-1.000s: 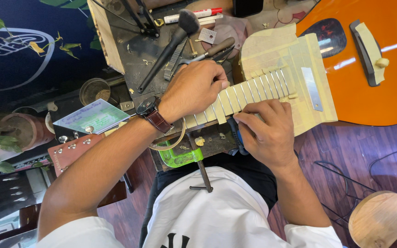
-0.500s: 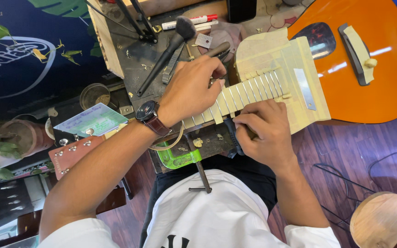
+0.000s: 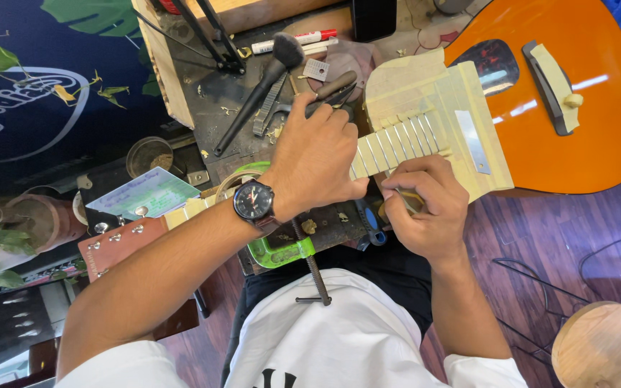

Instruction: The person applies masking tape to the fretboard of a guitar neck clamped in a vise, then uses a metal scraper to remove old material from between the frets. They repeatedly apply and remove tape while scraping and cleaning the fretboard area.

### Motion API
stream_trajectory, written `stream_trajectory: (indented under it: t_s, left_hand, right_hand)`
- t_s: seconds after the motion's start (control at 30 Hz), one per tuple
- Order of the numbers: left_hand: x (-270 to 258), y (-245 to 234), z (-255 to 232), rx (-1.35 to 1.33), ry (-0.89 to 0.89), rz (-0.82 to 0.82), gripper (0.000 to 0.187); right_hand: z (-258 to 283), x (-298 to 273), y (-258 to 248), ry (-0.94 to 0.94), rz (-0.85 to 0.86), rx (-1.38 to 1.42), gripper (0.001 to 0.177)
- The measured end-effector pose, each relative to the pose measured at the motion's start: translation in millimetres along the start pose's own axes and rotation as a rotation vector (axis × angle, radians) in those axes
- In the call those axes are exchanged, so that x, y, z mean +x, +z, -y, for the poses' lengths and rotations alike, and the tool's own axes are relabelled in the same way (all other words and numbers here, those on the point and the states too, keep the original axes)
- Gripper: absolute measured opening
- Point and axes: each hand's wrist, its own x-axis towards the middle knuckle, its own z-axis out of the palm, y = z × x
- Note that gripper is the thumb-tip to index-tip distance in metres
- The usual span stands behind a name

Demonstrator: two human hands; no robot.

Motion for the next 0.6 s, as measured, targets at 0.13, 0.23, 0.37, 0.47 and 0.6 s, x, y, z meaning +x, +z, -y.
stream_trajectory:
  t_s: [0.13,0.23,0.37,0.47,0.6]
  left_hand:
    - [0.4,0.7,-7.6,0.088,0.032,-0.030,0.051]
    - [-2.6,12.5,-4.5,0.097,0.037,-0.086,0.045]
    - [-1.4,9.9,-5.4,0.156,-0.071,-0.030,0.037]
    - [-1.4,11.7,-0.8,0.149,-0.049,-0.014,0.038]
    - [-1.2,9.0,3.7,0.049,-0.085,0.117,0.040]
  right_hand:
    - [2.3,4.6,4.6,-0.058,0.050,-0.173,0.014]
    - [12.9,8.7,11.1,-0.109,0.143,-0.431,0.027]
    - [24.2,10.8,6.3,-0.134,0.261,-0.666,0.055]
    - [22.5,14.7,17.7,-0.110,0.295,-0.773,0.069]
    - [27.1,23.8,22.7,-0.056,0.301,-0.761,0.074]
